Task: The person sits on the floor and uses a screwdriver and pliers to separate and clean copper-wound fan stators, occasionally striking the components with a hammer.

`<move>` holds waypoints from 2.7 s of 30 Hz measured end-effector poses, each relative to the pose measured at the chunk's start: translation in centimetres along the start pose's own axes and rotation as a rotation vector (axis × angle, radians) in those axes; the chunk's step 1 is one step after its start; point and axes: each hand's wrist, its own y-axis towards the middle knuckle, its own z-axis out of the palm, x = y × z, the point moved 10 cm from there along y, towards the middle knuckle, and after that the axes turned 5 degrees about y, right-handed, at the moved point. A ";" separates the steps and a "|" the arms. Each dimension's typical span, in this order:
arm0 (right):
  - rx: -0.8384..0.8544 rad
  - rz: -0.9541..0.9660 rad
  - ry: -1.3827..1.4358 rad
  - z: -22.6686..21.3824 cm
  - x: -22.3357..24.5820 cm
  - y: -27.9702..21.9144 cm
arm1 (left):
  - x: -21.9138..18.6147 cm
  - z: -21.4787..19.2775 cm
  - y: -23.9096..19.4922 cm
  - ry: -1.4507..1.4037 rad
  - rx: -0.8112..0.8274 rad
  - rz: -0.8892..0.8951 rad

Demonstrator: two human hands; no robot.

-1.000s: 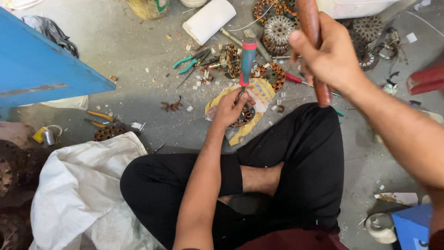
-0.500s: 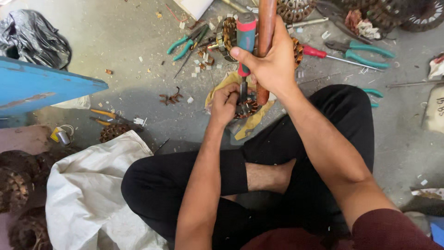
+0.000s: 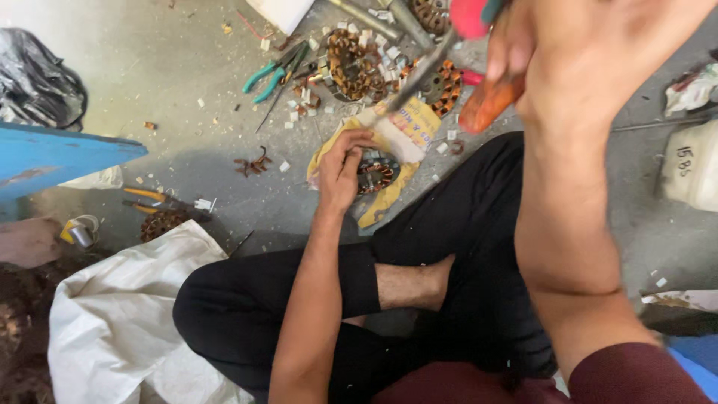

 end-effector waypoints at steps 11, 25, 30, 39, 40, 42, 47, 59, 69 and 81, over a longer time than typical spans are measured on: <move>-0.122 0.244 0.019 -2.9 -4.8 -5.2 | 1.6 -2.0 -2.0 0.095 -0.282 0.020; -0.108 0.332 -0.053 -2.8 -6.8 -5.6 | 3.7 -2.0 -3.9 -0.122 -0.427 -0.075; -0.026 0.329 -0.039 -0.4 -6.6 -6.5 | 6.2 -0.8 -3.1 0.014 -0.433 -0.209; 0.173 0.257 0.013 5.8 -6.1 -7.6 | 5.7 0.0 -0.5 -0.285 -0.227 -0.139; 0.189 0.261 -0.004 6.0 -6.3 -7.7 | 5.3 0.1 -0.1 -0.297 -0.210 -0.103; 0.215 0.267 -0.046 6.4 -6.9 -7.9 | 4.4 0.4 0.6 -0.317 -0.170 -0.033; 0.265 0.264 -0.110 7.0 -7.6 -8.1 | 2.5 1.2 1.3 -0.360 0.028 0.097; 0.379 0.206 -0.141 8.1 -7.7 -7.4 | -4.0 0.6 -0.5 -0.082 0.077 0.307; 0.370 0.409 -0.276 9.3 -10.2 -6.5 | -3.0 1.9 0.0 -0.019 0.104 0.208; 0.460 -0.196 -0.547 10.5 -7.7 -5.8 | -2.8 2.2 0.1 0.148 0.048 0.252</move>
